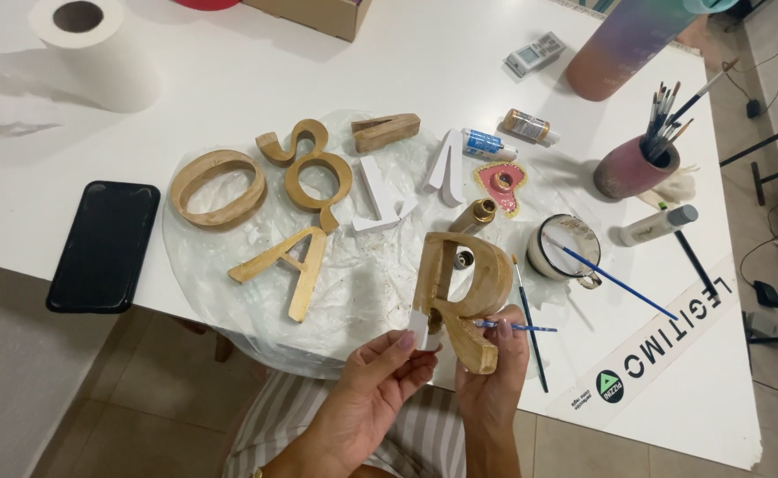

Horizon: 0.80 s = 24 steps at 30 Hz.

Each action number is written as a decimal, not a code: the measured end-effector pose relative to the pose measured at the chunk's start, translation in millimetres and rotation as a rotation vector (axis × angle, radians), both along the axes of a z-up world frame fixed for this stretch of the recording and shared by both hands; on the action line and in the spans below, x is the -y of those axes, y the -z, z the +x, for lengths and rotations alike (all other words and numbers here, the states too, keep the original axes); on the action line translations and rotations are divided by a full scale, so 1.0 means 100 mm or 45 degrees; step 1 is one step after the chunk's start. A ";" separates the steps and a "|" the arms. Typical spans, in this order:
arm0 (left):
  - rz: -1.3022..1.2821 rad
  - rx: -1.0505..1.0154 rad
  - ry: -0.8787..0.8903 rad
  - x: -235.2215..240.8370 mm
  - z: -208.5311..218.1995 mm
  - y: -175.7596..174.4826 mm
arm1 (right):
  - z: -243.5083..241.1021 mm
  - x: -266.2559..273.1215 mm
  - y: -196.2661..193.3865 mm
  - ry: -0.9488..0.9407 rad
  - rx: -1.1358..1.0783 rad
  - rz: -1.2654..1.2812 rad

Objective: The person paints a wooden letter 'R' with gold paint using a brush. They dip the brush into a paint container and apply the paint to the letter's surface, turning it to cover different sides.

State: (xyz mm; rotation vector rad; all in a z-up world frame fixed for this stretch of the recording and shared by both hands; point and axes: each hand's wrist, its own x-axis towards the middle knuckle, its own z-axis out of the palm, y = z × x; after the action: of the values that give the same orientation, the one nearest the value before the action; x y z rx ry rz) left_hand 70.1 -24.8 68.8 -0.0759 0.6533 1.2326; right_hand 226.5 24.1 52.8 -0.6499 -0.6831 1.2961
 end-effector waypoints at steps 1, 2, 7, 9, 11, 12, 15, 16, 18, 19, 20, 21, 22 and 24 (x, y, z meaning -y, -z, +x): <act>0.001 -0.001 0.000 0.00 0.00 0.02 | 0.00 0.00 -0.01 0.000 -0.001 0.001; 0.005 0.002 0.005 0.00 0.01 0.04 | 0.00 0.00 -0.01 0.017 0.000 -0.002; 0.004 0.003 0.003 -0.01 -0.01 0.05 | 0.08 0.02 0.02 0.118 0.052 -0.023; -0.002 -0.019 -0.011 -0.01 -0.01 0.07 | 0.13 0.04 0.02 0.226 0.081 0.061; -0.004 -0.007 -0.019 -0.02 -0.02 0.05 | 0.06 0.08 -0.04 0.219 0.047 0.141; -0.010 0.006 -0.020 -0.02 -0.03 0.03 | 0.04 0.11 -0.07 0.219 0.014 0.217; -0.064 0.015 -0.081 -0.01 -0.04 -0.03 | -0.08 0.30 -0.04 0.341 0.033 0.235; -0.061 0.013 -0.085 -0.03 -0.04 0.00 | -0.10 0.36 -0.01 0.338 0.029 0.239; -0.033 0.021 -0.180 -0.05 -0.05 0.06 | -0.13 0.50 0.06 0.434 0.149 0.397; -0.035 0.018 -0.180 -0.06 -0.06 0.10 | -0.13 0.53 0.08 0.435 0.146 0.394; -0.053 0.031 -0.200 -0.06 -0.07 0.14 | -0.14 0.58 0.11 0.423 0.227 0.431; -0.071 0.043 -0.220 -0.07 -0.07 0.18 | -0.14 0.62 0.13 0.411 0.307 0.468; -0.076 0.037 -0.204 -0.05 -0.07 0.17 | -0.17 0.62 0.10 0.428 0.305 0.460; -0.023 0.030 -0.198 -0.03 -0.08 0.15 | -0.23 0.60 0.04 0.374 0.347 0.349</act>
State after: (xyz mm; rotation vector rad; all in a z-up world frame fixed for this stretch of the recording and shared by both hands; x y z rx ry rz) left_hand 62.2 -21.8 53.8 -0.1587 0.6476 1.3733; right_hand 203.2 -36.3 49.1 -0.6786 -0.9315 0.8318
